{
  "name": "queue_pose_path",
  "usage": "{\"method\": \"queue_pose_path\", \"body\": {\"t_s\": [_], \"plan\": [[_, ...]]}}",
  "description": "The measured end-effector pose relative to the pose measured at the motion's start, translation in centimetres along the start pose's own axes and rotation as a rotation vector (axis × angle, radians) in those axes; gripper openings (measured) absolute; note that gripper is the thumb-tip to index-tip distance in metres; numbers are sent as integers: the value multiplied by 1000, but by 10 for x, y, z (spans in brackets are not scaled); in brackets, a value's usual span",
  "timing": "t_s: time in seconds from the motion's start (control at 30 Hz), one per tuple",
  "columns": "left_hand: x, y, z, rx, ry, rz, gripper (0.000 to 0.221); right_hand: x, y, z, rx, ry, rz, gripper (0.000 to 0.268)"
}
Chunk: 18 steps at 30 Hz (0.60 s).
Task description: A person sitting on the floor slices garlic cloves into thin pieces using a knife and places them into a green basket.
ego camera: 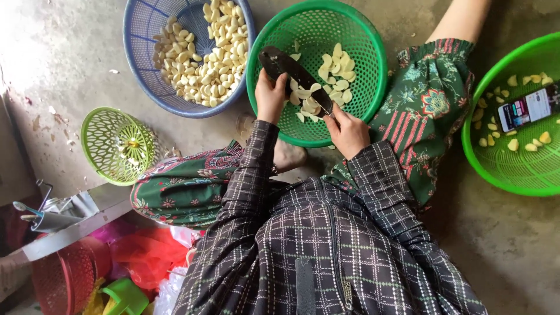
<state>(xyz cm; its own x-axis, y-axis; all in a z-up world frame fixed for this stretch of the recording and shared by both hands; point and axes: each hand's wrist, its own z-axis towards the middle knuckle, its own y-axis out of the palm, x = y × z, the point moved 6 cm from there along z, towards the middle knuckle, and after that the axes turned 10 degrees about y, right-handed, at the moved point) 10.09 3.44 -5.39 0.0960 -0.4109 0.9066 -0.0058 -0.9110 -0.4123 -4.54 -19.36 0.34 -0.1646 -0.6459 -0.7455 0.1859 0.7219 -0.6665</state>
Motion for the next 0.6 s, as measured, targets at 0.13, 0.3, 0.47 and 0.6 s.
{"method": "queue_pose_path", "body": {"t_s": [0.13,0.3,0.47,0.6], "plan": [[46,-2,-16,82,75,177,62,-4,-2,4,-37,71,37,40],[39,13,-14,-217,471,498,38,7,0,12,-186,479,319,28],[49,-42,68,105,651,699,13,3,2,18,-255,510,342,31],[-86,-65,150,63,185,836,23,2,6,16,-315,571,388,37]]}}
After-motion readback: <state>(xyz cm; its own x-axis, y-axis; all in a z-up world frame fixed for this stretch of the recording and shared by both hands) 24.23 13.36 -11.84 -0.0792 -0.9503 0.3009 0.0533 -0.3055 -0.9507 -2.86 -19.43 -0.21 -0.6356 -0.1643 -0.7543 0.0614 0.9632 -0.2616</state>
